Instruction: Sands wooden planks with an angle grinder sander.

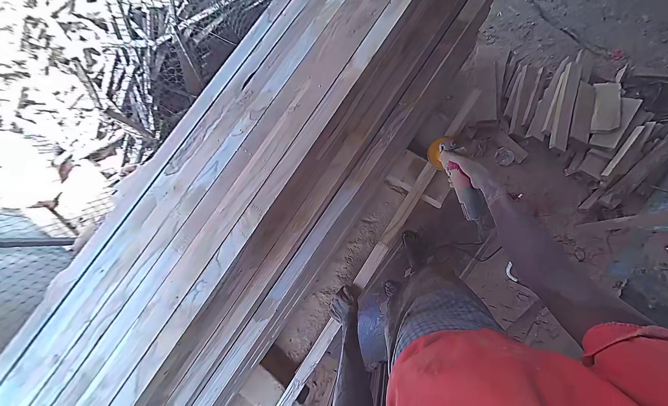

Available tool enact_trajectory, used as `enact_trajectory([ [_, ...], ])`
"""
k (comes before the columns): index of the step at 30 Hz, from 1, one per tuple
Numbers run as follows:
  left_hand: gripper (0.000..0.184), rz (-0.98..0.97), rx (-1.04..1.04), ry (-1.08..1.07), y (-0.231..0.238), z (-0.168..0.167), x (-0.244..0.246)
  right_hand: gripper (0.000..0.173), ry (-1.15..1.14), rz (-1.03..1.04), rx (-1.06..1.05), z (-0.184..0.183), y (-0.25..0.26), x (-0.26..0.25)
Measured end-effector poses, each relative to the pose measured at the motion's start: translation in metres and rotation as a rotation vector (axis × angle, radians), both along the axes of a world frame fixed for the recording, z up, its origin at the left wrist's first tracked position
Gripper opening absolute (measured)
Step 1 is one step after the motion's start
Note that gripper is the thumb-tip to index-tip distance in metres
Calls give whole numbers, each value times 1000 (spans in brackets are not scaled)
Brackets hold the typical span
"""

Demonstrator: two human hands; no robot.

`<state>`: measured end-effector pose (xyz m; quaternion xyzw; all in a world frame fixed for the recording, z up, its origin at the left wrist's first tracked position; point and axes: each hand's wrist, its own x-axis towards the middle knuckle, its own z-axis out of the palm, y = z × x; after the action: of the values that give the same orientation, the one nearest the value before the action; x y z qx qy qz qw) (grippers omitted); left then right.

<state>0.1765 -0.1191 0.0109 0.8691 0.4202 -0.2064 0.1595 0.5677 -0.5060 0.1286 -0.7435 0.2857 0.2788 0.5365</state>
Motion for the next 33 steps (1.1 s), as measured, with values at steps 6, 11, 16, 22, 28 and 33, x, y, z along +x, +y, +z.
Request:
enact_trajectory([
  [6,58,-3,114,59,84,-25,-129,72,-22,-4,-67,4,-3,-71],
  [11,58,-15,90,104,91,-7,-136,53,64,352,-12,22,94,-181],
  [16,62,-9,62,128,91,-8,-129,57,86,903,-77,-19,172,-249],
  [22,75,-97,-5,48,71,-6,-101,54,80,858,-76,-16,159,-231],
  [28,88,-408,-90,-275,35,1,-63,50,42,346,-20,32,63,-148],
  [33,87,-443,64,-242,16,-2,-53,66,39,112,-29,11,-20,-35],
])
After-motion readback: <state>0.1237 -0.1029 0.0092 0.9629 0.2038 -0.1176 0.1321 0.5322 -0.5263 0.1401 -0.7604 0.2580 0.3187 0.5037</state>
